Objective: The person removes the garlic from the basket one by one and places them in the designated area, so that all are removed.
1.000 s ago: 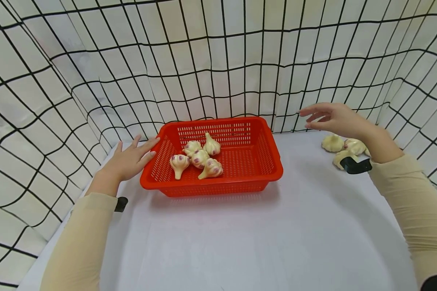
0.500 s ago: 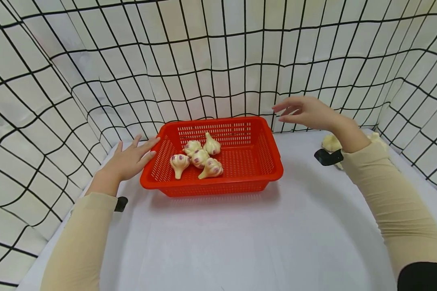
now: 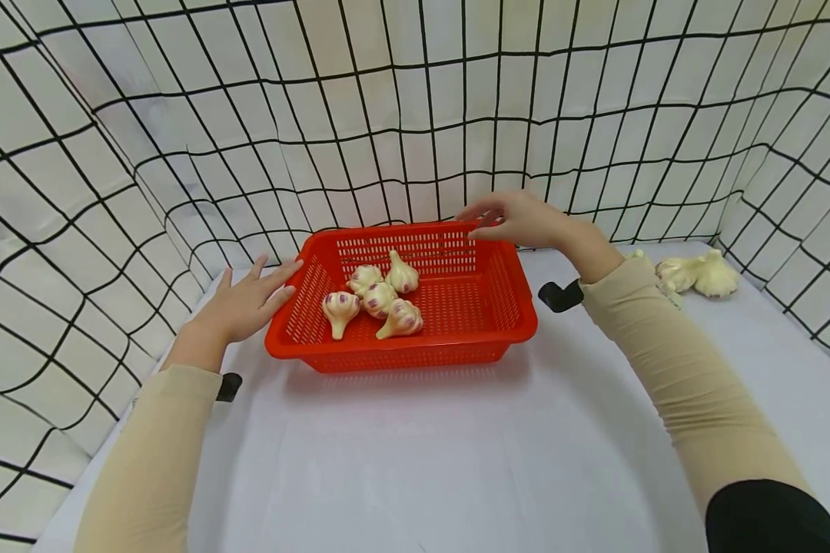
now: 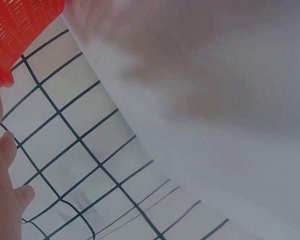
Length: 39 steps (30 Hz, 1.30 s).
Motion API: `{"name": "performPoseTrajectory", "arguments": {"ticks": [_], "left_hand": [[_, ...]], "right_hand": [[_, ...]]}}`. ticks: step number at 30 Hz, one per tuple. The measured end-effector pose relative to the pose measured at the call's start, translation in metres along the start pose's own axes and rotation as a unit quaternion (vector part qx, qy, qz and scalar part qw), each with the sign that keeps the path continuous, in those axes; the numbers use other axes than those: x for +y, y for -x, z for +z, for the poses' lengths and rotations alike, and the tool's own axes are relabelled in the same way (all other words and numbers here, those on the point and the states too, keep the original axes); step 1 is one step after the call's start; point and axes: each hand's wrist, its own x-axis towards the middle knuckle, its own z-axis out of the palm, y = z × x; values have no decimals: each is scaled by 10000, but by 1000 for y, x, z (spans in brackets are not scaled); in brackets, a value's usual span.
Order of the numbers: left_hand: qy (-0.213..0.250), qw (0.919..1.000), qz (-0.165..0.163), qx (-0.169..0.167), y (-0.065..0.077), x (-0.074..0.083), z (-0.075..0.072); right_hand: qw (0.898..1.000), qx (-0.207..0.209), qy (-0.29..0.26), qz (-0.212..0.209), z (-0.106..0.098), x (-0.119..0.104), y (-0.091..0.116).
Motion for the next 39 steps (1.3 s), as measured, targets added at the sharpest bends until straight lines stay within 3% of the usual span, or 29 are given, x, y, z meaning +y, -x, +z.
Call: {"name": "performPoseTrajectory", "arguments": {"ticks": [10,21,32,39], "left_hand": [[-7,10000,36,-32,-1,-1,1],[45,10000,7,27,1,-1,2],[35,10000,-8,-79,0,0,2],[19,10000,-22,-82,0,0,1]], "right_hand": [[9976,-459,-349,-377,33,-14,-27],[9817,-1876,227,-219,62,-30,-53],[9686,-2429,488,-206,85,-28,-65],[9598,-2636,966,-50,101,-32,-72]]}}
